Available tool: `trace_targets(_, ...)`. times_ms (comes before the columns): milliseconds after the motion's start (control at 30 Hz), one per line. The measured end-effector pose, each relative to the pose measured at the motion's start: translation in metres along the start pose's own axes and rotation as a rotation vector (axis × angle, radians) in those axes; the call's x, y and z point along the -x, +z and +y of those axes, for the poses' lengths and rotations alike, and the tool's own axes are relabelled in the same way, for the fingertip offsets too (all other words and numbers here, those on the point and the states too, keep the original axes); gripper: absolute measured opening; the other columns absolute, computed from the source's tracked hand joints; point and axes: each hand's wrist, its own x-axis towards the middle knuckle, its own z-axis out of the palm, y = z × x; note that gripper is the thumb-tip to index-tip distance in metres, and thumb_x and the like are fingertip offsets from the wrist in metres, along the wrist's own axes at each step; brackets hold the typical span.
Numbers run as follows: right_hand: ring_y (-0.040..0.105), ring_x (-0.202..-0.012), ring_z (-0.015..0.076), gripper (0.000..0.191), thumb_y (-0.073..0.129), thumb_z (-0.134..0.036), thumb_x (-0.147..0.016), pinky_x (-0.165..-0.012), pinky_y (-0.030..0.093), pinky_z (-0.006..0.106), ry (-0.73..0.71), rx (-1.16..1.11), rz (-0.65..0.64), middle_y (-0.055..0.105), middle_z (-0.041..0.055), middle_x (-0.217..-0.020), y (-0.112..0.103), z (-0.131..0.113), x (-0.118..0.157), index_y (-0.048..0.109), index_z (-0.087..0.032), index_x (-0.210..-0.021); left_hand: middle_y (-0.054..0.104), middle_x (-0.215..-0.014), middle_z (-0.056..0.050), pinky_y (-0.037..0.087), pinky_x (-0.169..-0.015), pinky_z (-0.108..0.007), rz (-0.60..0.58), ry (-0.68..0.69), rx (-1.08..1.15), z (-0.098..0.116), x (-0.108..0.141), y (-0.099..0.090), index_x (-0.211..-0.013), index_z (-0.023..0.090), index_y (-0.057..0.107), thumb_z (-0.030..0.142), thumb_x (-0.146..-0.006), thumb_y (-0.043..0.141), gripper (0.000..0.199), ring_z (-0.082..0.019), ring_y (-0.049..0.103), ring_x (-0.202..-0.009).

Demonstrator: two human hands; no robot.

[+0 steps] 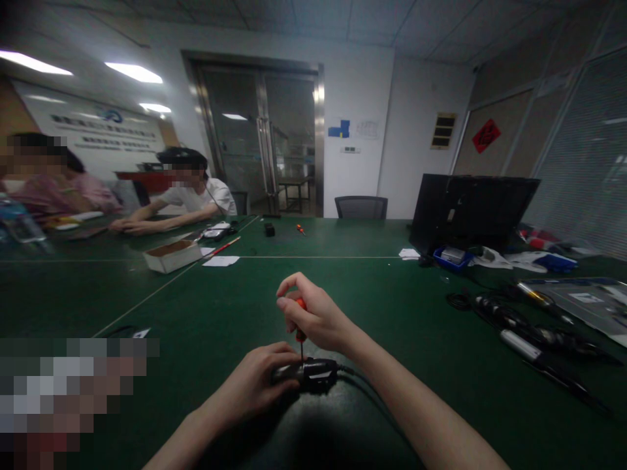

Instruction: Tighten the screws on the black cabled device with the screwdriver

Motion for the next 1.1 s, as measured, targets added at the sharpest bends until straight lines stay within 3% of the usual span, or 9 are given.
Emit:
trace_targets(100, 0.051, -0.060, 0.0127, 0.010, 0.042, -0.025, -0.090, -0.057, 0.042, 0.024, -0.085, 0.232, 0.072, 0.055, -0.0054, -0.070, -0.002, -0.003, 0.001, 0.037, -0.024, -0.098, 0.069, -0.114, -0.005, 0.048, -0.085, -0.028, -0.001, 0.004, -0.001, 0.000, 0.000, 0.000, -0.115, 0.024, 0.073, 0.021, -0.087, 0.062, 0.030, -0.022, 0.064, -0.098)
trace_targets(200, 0.053, -0.065, 0.0137, 0.002, 0.044, -0.025, -0.092, -0.060, 0.034, 0.025, -0.093, 0.750, 0.162, 0.060, -0.0014, -0.075, -0.006, -0.013, 0.005, 0.045, -0.023, -0.092, 0.068, -0.114, -0.005, 0.048, -0.086, -0.028, -0.010, -0.003, 0.001, 0.001, 0.000, -0.001, -0.116, 0.025, 0.072, 0.022, -0.087, 0.062, 0.031, -0.022, 0.063, -0.099)
trace_targets(267, 0.054, -0.062, 0.0146, 0.018, 0.046, -0.036, -0.097, -0.057, 0.026, 0.026, -0.039, 1.065, 0.194, 0.062, 0.0009, -0.072, -0.008, -0.020, 0.007, 0.050, -0.022, -0.087, 0.068, -0.116, -0.005, 0.048, -0.088, -0.030, -0.019, -0.014, 0.008, 0.002, 0.000, -0.002, -0.117, 0.025, 0.072, 0.022, -0.086, 0.062, 0.033, -0.023, 0.063, -0.102)
trace_targets(367, 0.055, -0.057, 0.0155, 0.036, 0.051, -0.055, -0.096, -0.054, 0.019, 0.028, 0.022, 1.246, 0.188, 0.064, 0.0024, -0.067, -0.010, -0.025, 0.009, 0.055, -0.021, -0.084, 0.068, -0.119, -0.005, 0.048, -0.090, -0.031, -0.027, -0.028, 0.017, 0.003, 0.000, -0.003, -0.117, 0.026, 0.073, 0.023, -0.086, 0.063, 0.032, -0.023, 0.063, -0.103)
trace_targets(533, 0.058, -0.066, 0.0156, 0.022, 0.068, -0.039, -0.089, -0.057, 0.024, 0.025, -0.039, 1.173, 0.105, 0.067, 0.0014, -0.077, -0.009, -0.023, 0.008, 0.056, -0.021, -0.092, 0.068, -0.118, -0.005, 0.048, -0.088, -0.031, -0.017, -0.015, 0.007, 0.001, 0.000, -0.002, -0.115, 0.025, 0.073, 0.023, -0.087, 0.063, 0.030, -0.023, 0.063, -0.103)
trace_targets(700, 0.059, -0.080, 0.0151, 0.019, 0.066, -0.018, -0.084, -0.064, 0.034, 0.025, -0.109, 1.031, 0.034, 0.066, 0.0026, -0.095, -0.013, -0.023, 0.009, 0.056, -0.021, -0.099, 0.068, -0.118, -0.005, 0.048, -0.087, -0.029, -0.020, -0.013, -0.008, -0.001, -0.001, 0.000, -0.115, 0.025, 0.073, 0.021, -0.086, 0.062, 0.031, -0.023, 0.063, -0.103)
trace_targets(867, 0.055, -0.073, 0.0120, 0.019, 0.061, -0.006, -0.077, -0.065, 0.038, 0.023, -0.091, 0.772, -0.011, 0.062, -0.0007, -0.086, -0.019, -0.026, 0.012, 0.057, -0.020, -0.089, 0.068, -0.117, -0.006, 0.048, -0.088, -0.031, -0.018, -0.006, 0.024, 0.001, 0.000, -0.002, -0.116, 0.025, 0.073, 0.020, -0.086, 0.062, 0.033, -0.024, 0.064, -0.103)
trace_targets(1000, 0.056, -0.063, 0.0108, 0.012, 0.063, -0.019, -0.086, -0.062, 0.040, 0.022, -0.047, 0.537, 0.017, 0.060, -0.0028, -0.070, -0.017, -0.021, 0.008, 0.057, -0.019, -0.076, 0.068, -0.116, -0.005, 0.048, -0.087, -0.031, -0.014, -0.008, 0.030, 0.002, 0.000, -0.003, -0.117, 0.025, 0.073, 0.019, -0.086, 0.062, 0.033, -0.023, 0.064, -0.101)
trace_targets(1100, 0.058, -0.064, 0.0122, 0.019, 0.053, -0.033, -0.097, -0.063, 0.039, 0.024, -0.050, 0.625, 0.127, 0.064, -0.0013, -0.071, -0.015, -0.015, 0.005, 0.065, -0.019, -0.090, 0.068, -0.116, -0.005, 0.048, -0.085, -0.030, -0.014, -0.007, 0.018, 0.001, 0.000, -0.001, -0.118, 0.025, 0.072, 0.020, -0.087, 0.063, 0.033, -0.023, 0.064, -0.100)
